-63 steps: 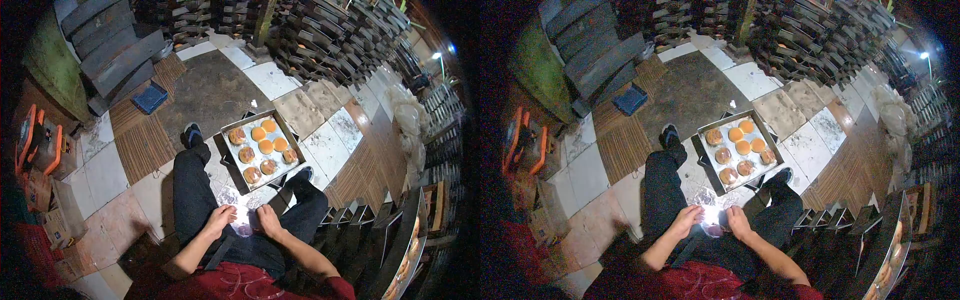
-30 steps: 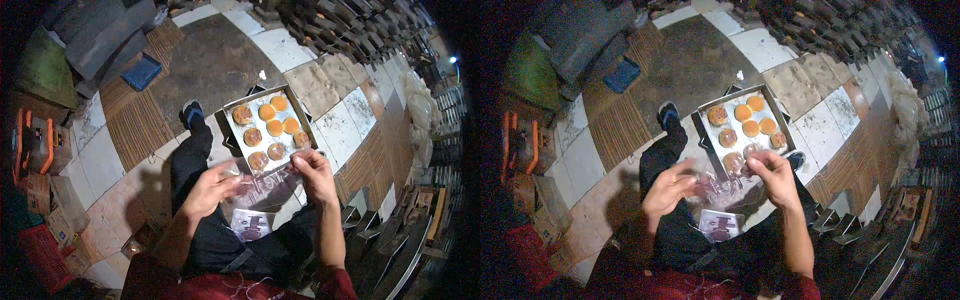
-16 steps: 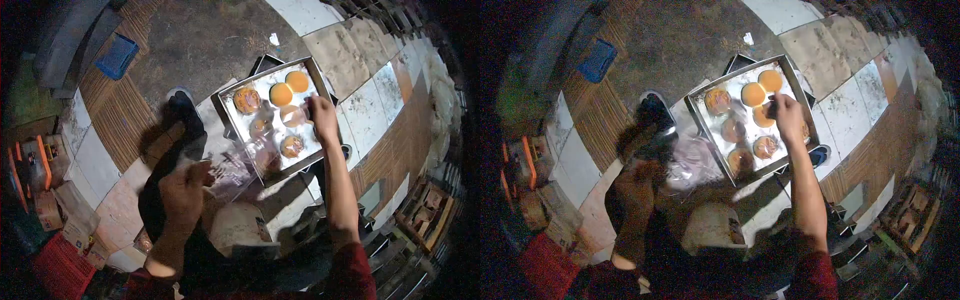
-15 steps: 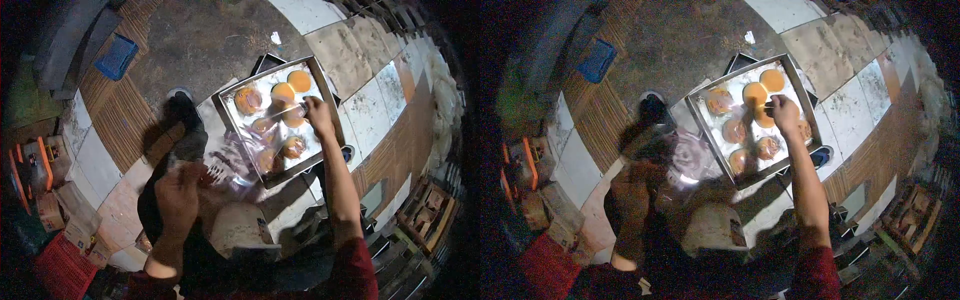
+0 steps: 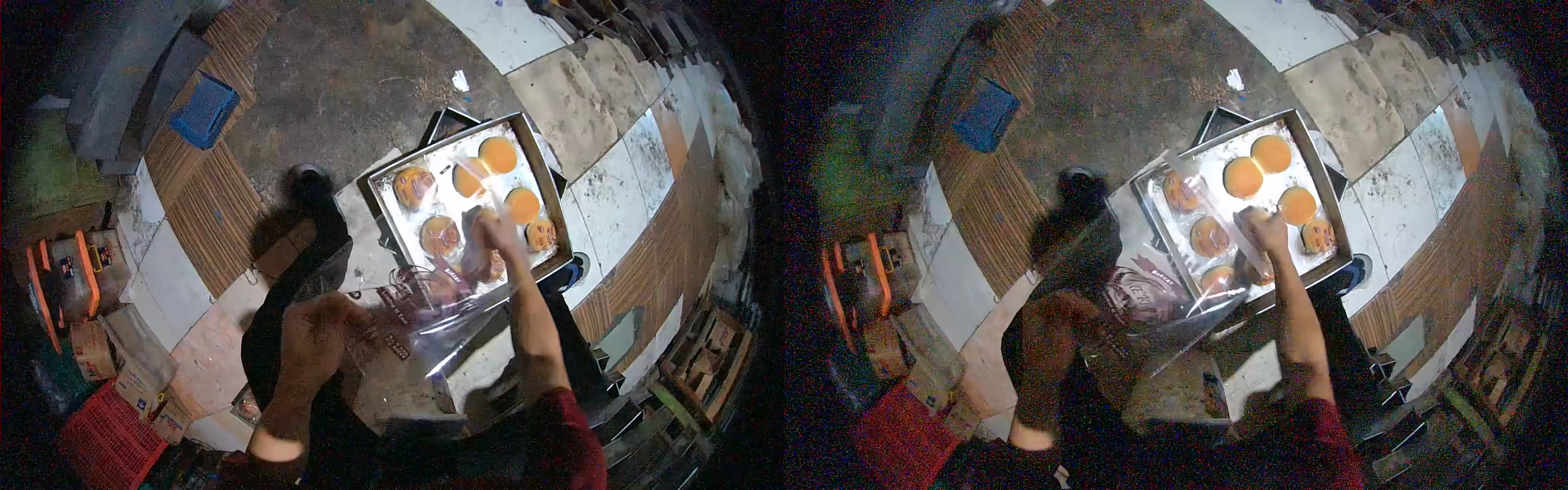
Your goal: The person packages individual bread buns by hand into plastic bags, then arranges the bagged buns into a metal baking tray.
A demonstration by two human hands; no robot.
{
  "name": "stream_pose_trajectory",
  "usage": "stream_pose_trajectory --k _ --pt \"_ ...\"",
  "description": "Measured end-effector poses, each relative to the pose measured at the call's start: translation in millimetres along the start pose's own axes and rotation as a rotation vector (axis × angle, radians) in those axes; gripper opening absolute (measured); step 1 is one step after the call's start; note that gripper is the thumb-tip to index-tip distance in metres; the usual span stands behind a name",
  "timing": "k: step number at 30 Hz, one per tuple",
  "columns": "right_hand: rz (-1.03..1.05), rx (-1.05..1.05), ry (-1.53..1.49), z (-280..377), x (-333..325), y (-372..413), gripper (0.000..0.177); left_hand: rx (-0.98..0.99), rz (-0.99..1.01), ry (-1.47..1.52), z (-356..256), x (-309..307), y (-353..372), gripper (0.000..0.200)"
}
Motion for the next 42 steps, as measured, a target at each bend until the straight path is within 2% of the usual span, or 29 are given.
stream_pose_trajectory --k 1,3,4,6,7,8,10,13,14,15,16,17,19,20,21,23,24,25,27,29,30,31,33,34,35,37,38,39,42 --pt "0.107 0.164 -0.201 1 -8 9 0.037 0.013 0.000 0.011 -1 0 2 0.040" --pt "-0.012 -0.120 -1.064 44 -54 66 0.042 0.256 0.286 0.036 -10 5 3 0.040" --pt "-0.033 -0.109 -1.301 64 -75 90 0.041 0.271 0.292 0.047 -13 8 5 0.040" --pt "-0.079 -0.112 -1.785 103 -118 138 0.041 0.117 0.212 -0.164 -8 14 10 0.040" --pt "0.033 0.045 -2.030 99 -129 148 0.040 0.072 0.187 -0.230 -2 16 12 0.040" --pt "-0.101 0.018 -1.974 91 -135 164 0.038 0.403 0.144 -0.416 23 18 4 0.039" --pt "-0.031 -0.076 -1.756 118 -171 235 0.035 0.188 0.371 -0.366 9 30 13 0.030" --pt "-0.040 -0.290 -1.316 140 -176 307 0.061 0.309 0.525 -0.214 -15 37 55 0.022" --pt "0.064 -0.247 -1.424 138 -176 323 0.078 0.329 0.533 -0.211 -19 35 64 0.022" --pt "0.043 -0.328 -1.422 149 -180 339 0.072 0.500 0.501 -0.304 -24 29 73 0.021" --pt "0.054 -0.249 -1.364 150 -177 351 0.069 0.666 0.462 -0.398 -29 25 84 0.023" --pt "0.066 -0.175 -1.308 150 -173 360 0.067 0.682 0.457 -0.399 -38 23 96 0.023" --pt "0.005 -0.113 -1.353 154 -165 379 0.044 1.068 0.063 -0.596 -60 13 120 0.037" --pt "-0.091 -0.134 -1.453 159 -163 392 0.039 1.069 -0.200 -0.527 -68 6 126 0.043" --pt "-0.184 -0.151 -1.554 163 -161 405 0.034 1.006 -0.514 -0.355 -62 -1 128 0.042" --pt "-0.609 -0.327 -1.539 181 -164 430 0.026 0.770 -0.473 0.147 -64 -6 172 0.048" --pt "-0.617 -0.411 -1.389 184 -159 444 0.028 0.628 -0.189 0.318 -56 0 200 0.053" --pt "-0.625 -0.490 -1.237 186 -155 457 0.030 0.578 -0.099 0.451 -47 14 215 0.054" --pt "-0.370 -0.819 -0.741 197 -149 482 0.045 0.483 -0.037 0.699 -35 40 240 0.059" --pt "-0.371 -1.032 -0.166 236 -168 509 0.062 0.033 0.363 1.014 -34 26 230 0.062" --pt "-0.364 -1.097 -0.229 237 -171 513 0.064 -0.084 0.561 1.275 -42 23 231 0.064" --pt "-0.559 -1.095 -0.195 236 -167 516 0.049 -0.106 0.759 1.437 -41 25 228 0.064" --pt "-0.819 -1.140 0.070 230 -170 512 0.035 -0.051 0.834 1.491 -30 42 233 0.065" --pt "-0.860 -1.098 0.078 235 -168 504 0.031 -0.291 0.852 1.562 8 48 205 0.066" --pt "-0.800 -1.096 0.123 235 -163 489 0.028 -0.301 0.849 1.569 25 50 197 0.066" --pt "-0.444 -1.263 0.208 234 -150 474 0.026 -0.248 0.725 1.450 22 42 199 0.074" --pt "-0.505 -1.345 0.303 231 -147 484 0.025 -0.263 0.626 1.401 19 34 200 0.078" --pt "-0.535 -1.367 0.234 230 -144 497 0.023 -0.363 0.623 1.568 14 28 200 0.081" --pt "-0.724 -1.288 -0.018 226 -142 521 0.031 0.049 0.633 1.479 -21 8 221 0.085"
Point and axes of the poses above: each hand's wrist, its own y-axis away from the middle knuckle, its own x-axis out of the palm, z = x × y, the point moved 1 cm from there along -y, towards the middle knuckle, and after that the axes turned 2 degrees about -z, right-handed, at the moved point
